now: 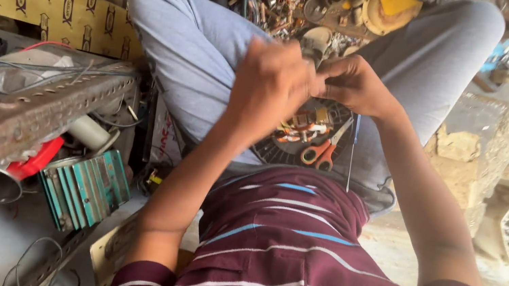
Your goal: The person sits cross-legged and uses a screwdriver and pliers to adjust and secure copper windings on a small motor stator. They repeatedly tighten components and reposition the windings while holding the stator in their lap.
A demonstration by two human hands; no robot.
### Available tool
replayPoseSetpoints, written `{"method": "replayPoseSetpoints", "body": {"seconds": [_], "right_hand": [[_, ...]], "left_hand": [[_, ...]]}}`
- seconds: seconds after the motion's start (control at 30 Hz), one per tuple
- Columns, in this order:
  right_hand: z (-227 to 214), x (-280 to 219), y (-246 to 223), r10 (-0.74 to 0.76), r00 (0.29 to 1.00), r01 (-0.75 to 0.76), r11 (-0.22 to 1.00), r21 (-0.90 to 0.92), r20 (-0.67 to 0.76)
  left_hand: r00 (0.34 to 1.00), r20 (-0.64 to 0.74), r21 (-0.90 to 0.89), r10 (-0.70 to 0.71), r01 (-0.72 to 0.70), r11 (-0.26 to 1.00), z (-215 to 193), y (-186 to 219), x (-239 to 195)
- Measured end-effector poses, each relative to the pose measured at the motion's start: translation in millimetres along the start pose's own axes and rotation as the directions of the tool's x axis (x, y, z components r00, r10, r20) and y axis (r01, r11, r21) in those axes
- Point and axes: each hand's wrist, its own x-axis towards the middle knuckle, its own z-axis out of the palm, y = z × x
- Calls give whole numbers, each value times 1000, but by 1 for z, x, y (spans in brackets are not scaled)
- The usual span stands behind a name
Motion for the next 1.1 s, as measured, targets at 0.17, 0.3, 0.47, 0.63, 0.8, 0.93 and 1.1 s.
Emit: {"method": "replayPoseSetpoints", "body": {"seconds": [0.17, 0.3, 0.47, 0.63, 0.8, 0.93, 1.1], "right_hand": [[1, -11, -10, -131, 988, 136, 989, -59, 88], [28, -38, -23, -335, 885, 149, 862, -484, -324], [94, -88, -33, -519, 829, 179, 600, -780, -209], [117, -92, -47, -395, 872, 50, 661, -749, -290], [100, -88, -59, -365, 913, 107, 645, -757, -183], [96, -92, -53, -298, 942, 103, 693, -713, -154], [67, -70, -45, 26, 856, -183, 949, -256, -516]], "left_hand": [[887, 442, 77, 131, -183, 980, -10, 61, -50], [837, 546, 121, 26, -109, 987, -13, 71, -67], [800, 600, 123, 3, -96, 988, -37, 49, -51], [941, 336, 202, -47, -23, 979, -34, 13, 4], [768, 617, 96, -173, 144, 985, -30, -18, 35], [804, 547, 236, -232, 117, 965, -14, -36, 21], [981, 191, 358, 43, -111, 927, 41, -69, 46]]}}
